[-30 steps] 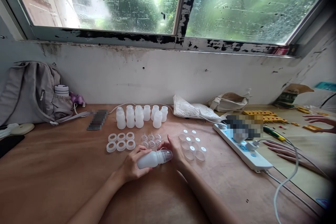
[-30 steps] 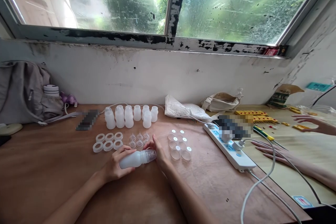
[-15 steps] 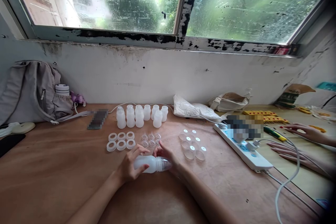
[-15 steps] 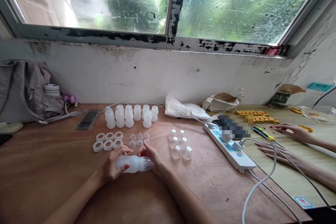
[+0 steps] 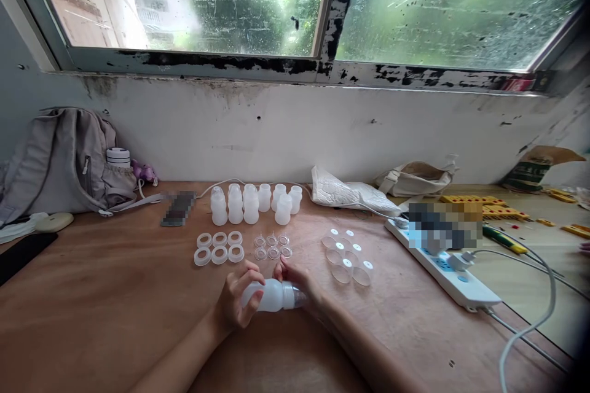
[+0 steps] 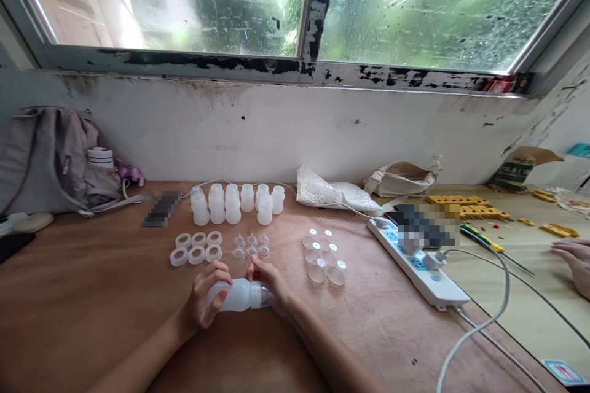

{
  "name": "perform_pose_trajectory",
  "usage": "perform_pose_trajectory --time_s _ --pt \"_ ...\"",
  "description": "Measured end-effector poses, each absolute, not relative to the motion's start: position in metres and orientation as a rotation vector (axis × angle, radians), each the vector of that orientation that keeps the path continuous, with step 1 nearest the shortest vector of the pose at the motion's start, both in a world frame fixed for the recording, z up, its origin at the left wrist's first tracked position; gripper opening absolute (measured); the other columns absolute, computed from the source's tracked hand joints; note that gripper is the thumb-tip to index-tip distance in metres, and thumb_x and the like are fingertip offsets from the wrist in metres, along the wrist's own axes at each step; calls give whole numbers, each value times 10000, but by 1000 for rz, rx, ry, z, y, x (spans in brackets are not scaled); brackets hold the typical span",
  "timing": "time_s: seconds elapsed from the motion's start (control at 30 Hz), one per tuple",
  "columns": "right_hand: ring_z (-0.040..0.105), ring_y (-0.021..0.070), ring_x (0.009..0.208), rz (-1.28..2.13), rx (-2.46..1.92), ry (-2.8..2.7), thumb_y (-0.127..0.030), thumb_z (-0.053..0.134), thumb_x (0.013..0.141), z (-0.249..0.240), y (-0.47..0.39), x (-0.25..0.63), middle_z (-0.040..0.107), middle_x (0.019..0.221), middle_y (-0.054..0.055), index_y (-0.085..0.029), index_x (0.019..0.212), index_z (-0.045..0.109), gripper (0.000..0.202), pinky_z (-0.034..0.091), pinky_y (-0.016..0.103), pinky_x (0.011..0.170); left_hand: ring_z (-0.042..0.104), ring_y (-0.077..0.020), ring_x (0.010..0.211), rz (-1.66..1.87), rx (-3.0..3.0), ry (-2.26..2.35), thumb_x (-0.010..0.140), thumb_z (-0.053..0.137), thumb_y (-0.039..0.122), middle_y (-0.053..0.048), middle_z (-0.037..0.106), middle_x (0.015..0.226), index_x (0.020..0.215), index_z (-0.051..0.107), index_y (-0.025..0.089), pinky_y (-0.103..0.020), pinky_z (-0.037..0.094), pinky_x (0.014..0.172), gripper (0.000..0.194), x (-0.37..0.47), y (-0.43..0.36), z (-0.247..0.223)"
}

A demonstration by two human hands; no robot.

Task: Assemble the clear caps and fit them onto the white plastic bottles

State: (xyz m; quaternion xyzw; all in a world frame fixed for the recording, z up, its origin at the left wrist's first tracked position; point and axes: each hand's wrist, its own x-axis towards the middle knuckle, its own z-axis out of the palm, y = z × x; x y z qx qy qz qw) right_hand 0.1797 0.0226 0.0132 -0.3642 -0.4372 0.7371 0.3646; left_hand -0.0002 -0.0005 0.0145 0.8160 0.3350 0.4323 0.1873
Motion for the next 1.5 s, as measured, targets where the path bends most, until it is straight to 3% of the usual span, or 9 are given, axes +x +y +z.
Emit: perform_pose_trajectory --time_s 0.2,0.3,0.4,0.5,0.7,0.87,1.13,1.5 --pt "427 106 439 1736 -1029 -1169 -575 418 737 18 25 178 484 517 2 -168 547 504 457 325 226 407 523 -178 738 1233 2261 1024 799 343 235 -67 499 785 789 517 183 -312 451 663 182 4 3 13" --pt "431 104 422 1496 -1190 -1187 -549 432 741 18 36 184 493 506 5 -176 530 505 435 310 214 363 517 -175 791 1311 2162 1154 814 326 200 -58 494 810 797 512 184 -306 443 715 187 9 10 13" --pt "429 94 371 1301 -1358 -1228 -552 479 716 22 45 192 484 494 -8 -173 603 526 398 299 199 305 504 -180 848 1420 2119 1236 810 342 185 -53 492 854 850 500 186 -314 435 756 163 10 16 14" --pt "452 90 362 1326 -1399 -1268 -561 500 699 31 45 193 496 566 -9 -165 691 534 397 339 202 277 481 -193 913 1503 2129 1327 807 352 176 -55 480 901 895 484 189 -341 416 807 158 5 18 13" --pt "540 140 582 1204 -1187 -1374 -512 513 714 52 45 186 539 654 22 -149 714 563 366 466 251 454 443 -212 1024 1539 2227 1398 816 379 179 -86 444 1011 969 413 190 -375 379 864 158 -3 23 10" --pt "556 163 678 610 -1164 -1523 -443 537 733 80 63 187 592 729 41 -168 752 572 277 461 290 627 377 -260 1120 1509 2250 1669 797 445 241 -137 373 1188 1124 344 177 -433 330 887 348 -13 37 10" --pt "557 161 684 211 -1146 -1530 -471 434 792 112 118 172 604 735 53 -160 794 563 338 444 271 607 465 -256 978 1078 2358 1913 733 519 374 -85 544 1004 993 493 184 -402 325 849 324 -33 51 5" --pt "448 235 939 -144 -1507 -1802 -463 355 836 79 177 151 609 913 71 -194 822 604 367 307 354 772 431 -283 1016 893 2408 2022 671 571 408 -111 554 1029 1026 507 172 -458 240 909 431 -32 49 0"
